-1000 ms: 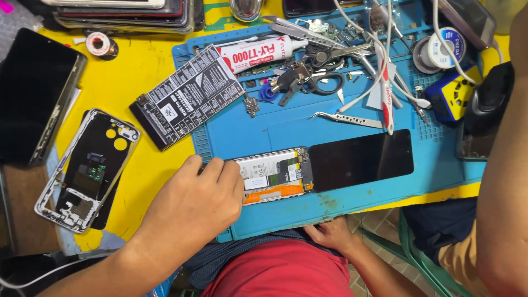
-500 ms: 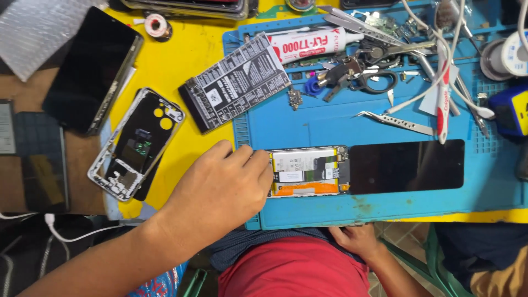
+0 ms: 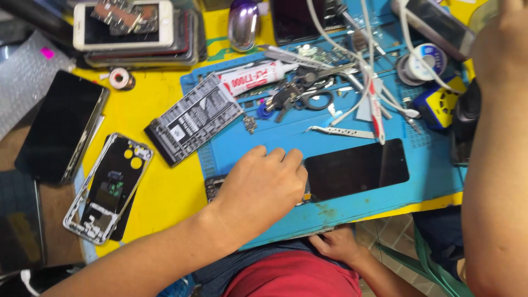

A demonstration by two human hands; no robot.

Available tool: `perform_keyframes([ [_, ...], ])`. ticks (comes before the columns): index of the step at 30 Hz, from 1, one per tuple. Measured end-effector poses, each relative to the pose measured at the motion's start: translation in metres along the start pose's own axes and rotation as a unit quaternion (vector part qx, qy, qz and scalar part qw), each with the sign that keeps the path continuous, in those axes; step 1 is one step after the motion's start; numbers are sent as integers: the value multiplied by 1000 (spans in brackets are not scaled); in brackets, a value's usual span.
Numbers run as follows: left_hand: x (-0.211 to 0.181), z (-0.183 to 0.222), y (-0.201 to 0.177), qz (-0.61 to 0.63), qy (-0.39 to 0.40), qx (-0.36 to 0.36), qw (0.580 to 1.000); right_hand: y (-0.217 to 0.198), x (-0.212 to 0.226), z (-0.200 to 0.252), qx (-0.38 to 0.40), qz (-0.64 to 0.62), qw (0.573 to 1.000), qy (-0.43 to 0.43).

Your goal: Disassembling a mobile phone to remove the screen and internal components using specialized repair tools.

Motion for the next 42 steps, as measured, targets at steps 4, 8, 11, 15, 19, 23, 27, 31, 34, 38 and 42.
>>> perform_keyframes([
  [4,-3,-14,21,15,3,79,997,6,-6,2,39,-34,998,42],
  [8,-4,-19,30,10,-1,148,989,8,-11,7,45,-54,996,48],
  [11,-6,-22,32,14,-4,200,980,6,-10,7,37,-60,997,40],
  [15,-12,-25,36,18,-35,192,981,16,-20,28,49,-31,998,36],
  [19,-20,-23,34,-15,-42,174,984,9,-21,22,22,-47,997,63],
  [23,-30,-19,24,-72,-54,79,993,3,-13,10,14,-47,997,53],
  [27,-35,-14,20,-97,-70,23,993,5,-16,17,10,-41,997,60],
  [31,-33,-11,15,-93,-70,-22,993,3,-7,-6,11,-77,995,64],
  [34,-35,-12,18,-79,-63,-17,995,-96,-148,-127,81,43,994,60],
  [38,-34,-10,22,-57,-55,-11,997,-280,-435,-221,285,536,795,2],
  [42,-7,-3,21,-1,-69,71,995,-234,-389,-176,331,595,732,1],
])
Point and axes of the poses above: each hand's wrist, its own z-axis away from the middle knuckle, its own y-axis out of the palm, x = y × z, the point moved 9 cm from there along -z, towards the middle knuckle, and after that the axes turned 7 degrees about -z, right-handed, at the moved point
